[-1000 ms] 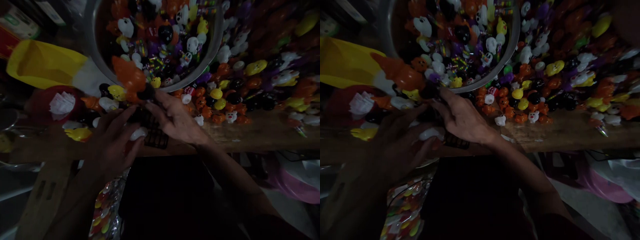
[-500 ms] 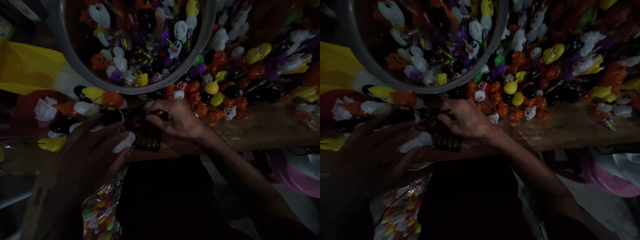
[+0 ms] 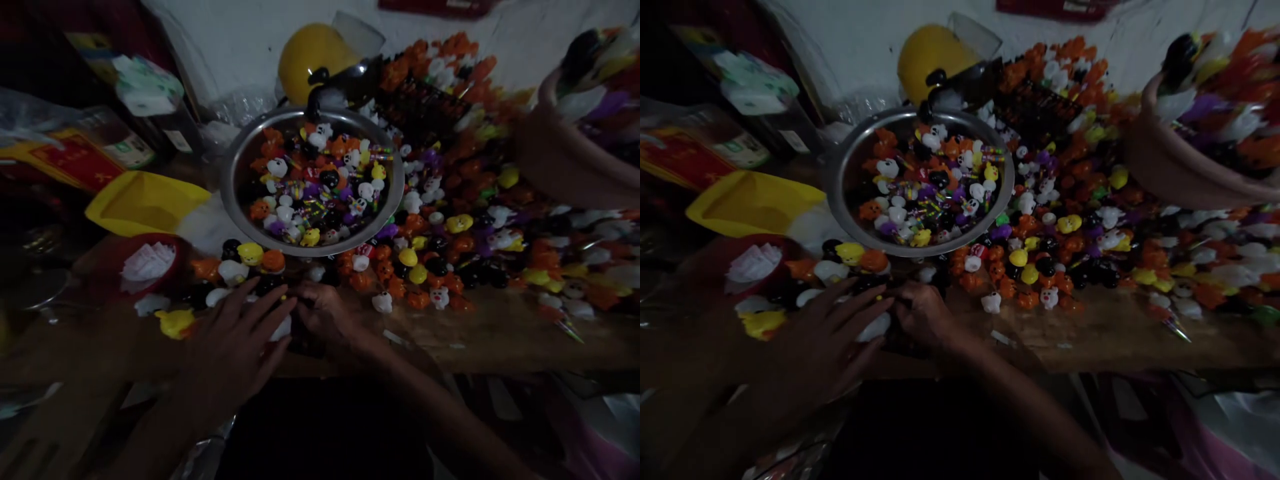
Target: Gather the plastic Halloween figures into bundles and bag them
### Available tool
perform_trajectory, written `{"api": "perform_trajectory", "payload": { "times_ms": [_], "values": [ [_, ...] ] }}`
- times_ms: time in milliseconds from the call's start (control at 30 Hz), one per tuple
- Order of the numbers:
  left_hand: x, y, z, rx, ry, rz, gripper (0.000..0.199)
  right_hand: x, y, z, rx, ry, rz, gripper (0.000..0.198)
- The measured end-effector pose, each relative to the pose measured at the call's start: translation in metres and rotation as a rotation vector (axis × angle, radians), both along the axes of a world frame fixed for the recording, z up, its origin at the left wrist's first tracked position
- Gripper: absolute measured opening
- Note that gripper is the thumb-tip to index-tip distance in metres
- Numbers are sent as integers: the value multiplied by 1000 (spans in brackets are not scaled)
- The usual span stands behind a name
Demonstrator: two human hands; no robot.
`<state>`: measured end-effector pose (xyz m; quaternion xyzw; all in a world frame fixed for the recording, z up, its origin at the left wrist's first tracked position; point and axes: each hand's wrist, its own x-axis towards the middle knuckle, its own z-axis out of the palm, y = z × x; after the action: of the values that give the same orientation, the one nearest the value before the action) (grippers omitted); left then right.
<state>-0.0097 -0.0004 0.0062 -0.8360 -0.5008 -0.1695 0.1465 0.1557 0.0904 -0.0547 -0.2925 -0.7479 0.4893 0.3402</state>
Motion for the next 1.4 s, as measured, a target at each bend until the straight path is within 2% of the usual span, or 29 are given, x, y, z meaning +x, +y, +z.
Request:
{"api": "perform_trajectory", "payload": {
  "times_ms": [67, 133, 233, 333, 433, 500, 600, 667, 800, 967, 1067, 1167, 1300, 1400],
  "values": [
    [3, -1, 1, 25, -20, 27, 31, 5, -4, 3, -84, -17, -18, 26],
    [5, -3, 2, 28, -30, 39, 29, 17, -4, 15, -82, -55, -9, 22],
    [8, -2, 1, 26, -43, 68, 32, 39, 14, 49, 90, -116, -91, 21],
    [10, 0, -1, 43, -54, 85, 31, 41, 53, 88, 295, -310, -188, 23],
    [10, 2, -2, 27, -68, 96, 26, 10, 96, 110, 376, -668, -44, 20],
    [10, 3, -1, 6, -73, 100, 24, -20, 116, 112, 359, -863, 42, 20],
    [9, 3, 0, -19, -71, 109, 23, -57, 129, 102, 330, -1068, 7, 20],
    [8, 2, 0, -30, -69, 115, 22, -67, 130, 96, 303, -1134, -24, 20],
    [6, 1, -1, -32, -75, 107, 22, -47, 129, 100, 291, -1090, -58, 14],
    [4, 3, -3, -13, -43, 73, 22, 14, 103, 118, 425, -805, -88, 13],
    [3, 4, -2, -18, -27, 52, 22, 47, 68, 108, 454, -576, -88, 9],
    [0, 2, 0, -70, -30, 46, 24, 66, 30, 76, 323, -398, -118, 7],
    [-5, 2, 3, -140, -34, 30, 25, 59, -1, 27, 150, -293, -149, 13],
    [-10, 3, 5, -201, -58, 26, 26, 39, -7, 6, 108, -187, -105, 16]
  ]
}}
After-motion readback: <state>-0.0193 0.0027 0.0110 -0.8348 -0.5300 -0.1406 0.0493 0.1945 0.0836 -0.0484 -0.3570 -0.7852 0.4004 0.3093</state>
